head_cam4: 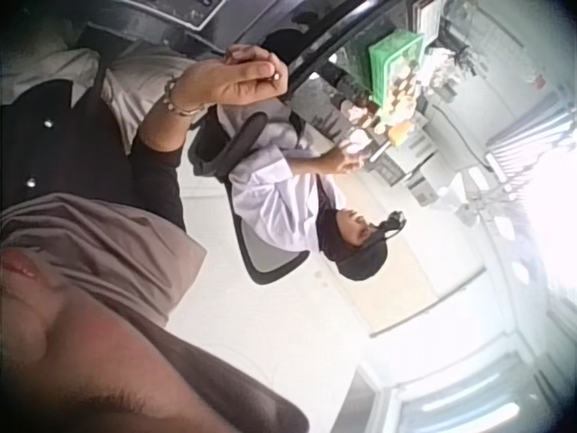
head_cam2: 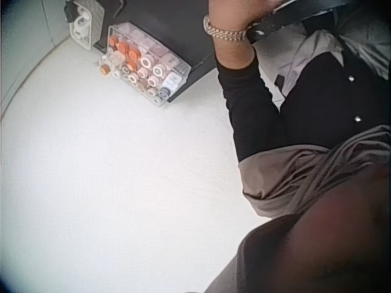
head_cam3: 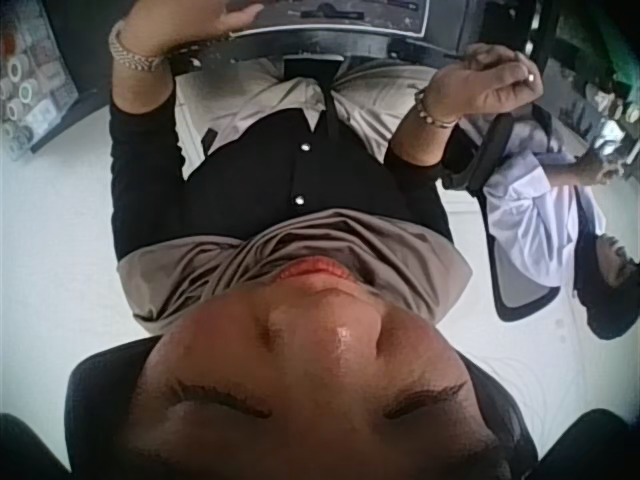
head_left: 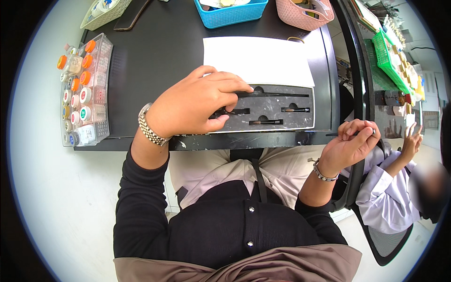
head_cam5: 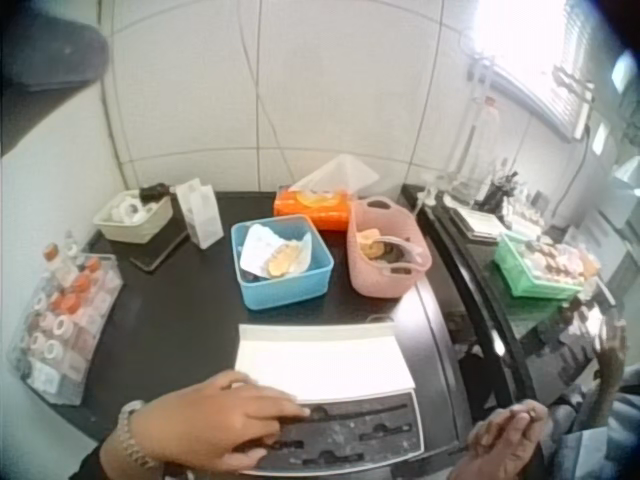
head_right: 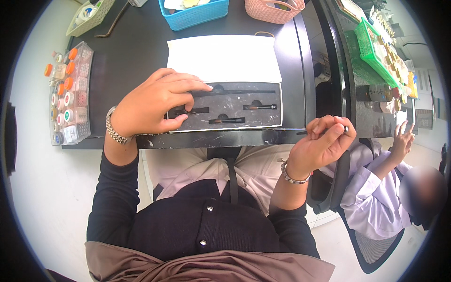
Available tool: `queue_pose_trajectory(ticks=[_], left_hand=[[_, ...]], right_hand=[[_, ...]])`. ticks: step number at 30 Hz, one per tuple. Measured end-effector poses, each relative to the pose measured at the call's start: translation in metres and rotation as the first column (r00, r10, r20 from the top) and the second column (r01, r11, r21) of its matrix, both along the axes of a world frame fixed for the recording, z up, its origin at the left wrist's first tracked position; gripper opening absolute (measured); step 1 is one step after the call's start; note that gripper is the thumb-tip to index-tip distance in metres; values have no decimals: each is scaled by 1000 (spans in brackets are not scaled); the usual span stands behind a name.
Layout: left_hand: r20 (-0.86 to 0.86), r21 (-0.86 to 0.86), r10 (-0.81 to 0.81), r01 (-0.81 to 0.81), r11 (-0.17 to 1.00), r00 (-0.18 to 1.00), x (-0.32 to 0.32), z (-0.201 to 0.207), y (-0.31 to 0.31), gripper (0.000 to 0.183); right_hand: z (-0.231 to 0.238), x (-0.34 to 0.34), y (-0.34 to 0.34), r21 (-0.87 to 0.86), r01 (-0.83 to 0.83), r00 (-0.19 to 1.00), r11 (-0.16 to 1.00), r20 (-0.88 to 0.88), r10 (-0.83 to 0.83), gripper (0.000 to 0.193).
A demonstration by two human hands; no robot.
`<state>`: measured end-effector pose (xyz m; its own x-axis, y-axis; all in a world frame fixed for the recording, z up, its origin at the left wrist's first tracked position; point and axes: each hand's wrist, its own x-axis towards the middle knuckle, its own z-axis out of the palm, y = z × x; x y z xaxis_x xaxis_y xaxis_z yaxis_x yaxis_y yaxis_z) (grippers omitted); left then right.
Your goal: The person opens a white box to retrieve a dental tool, then picks up a dental mold and a blue silicone tray. They fit the tray onto the mold, inspect the alignment, and separate the two components. The person then places the mold into a container and reaches for a tool from a rack.
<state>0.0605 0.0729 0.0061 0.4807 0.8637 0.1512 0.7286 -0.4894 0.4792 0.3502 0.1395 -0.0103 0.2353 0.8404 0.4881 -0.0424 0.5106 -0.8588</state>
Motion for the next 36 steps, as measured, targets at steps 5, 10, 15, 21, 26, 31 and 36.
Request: queue_pose_trajectory(ticks=[5, 10, 15, 21, 26, 31, 36], left_hand=[[-6, 29, -15, 16, 999, 1000, 3, -1, 2, 10], [-27, 43, -30, 31, 999, 999, 4, -1, 1, 9], [-47, 53, -38, 40, 998, 998, 5, -1, 1, 6], [25, 0, -16, 16, 1000, 1000, 4, -2, 3, 6], [176, -100, -19, 37, 994, 984, 1, 4, 10, 7], [730, -252, 92, 141, 957, 678, 7, -1, 6, 8], [961, -272, 255, 205, 940, 109, 17, -17, 11, 20]], right_hand=[[-3, 1, 2, 74, 12, 999, 997, -32, -10, 17], [-16, -1, 6, 95, 17, 999, 995, 43, -21, 18], [-25, -2, 4, 49, -6, 993, 999, 119, 0, 20], [-32, -4, -1, -25, -57, 988, 998, 141, 60, 19], [-36, 6, 0, -122, -23, 996, 992, 88, 34, 25], [-7, -2, -5, -128, -72, 997, 989, 14, 74, 21], [2, -32, -36, -257, -372, 884, 892, 195, 425, 14]])
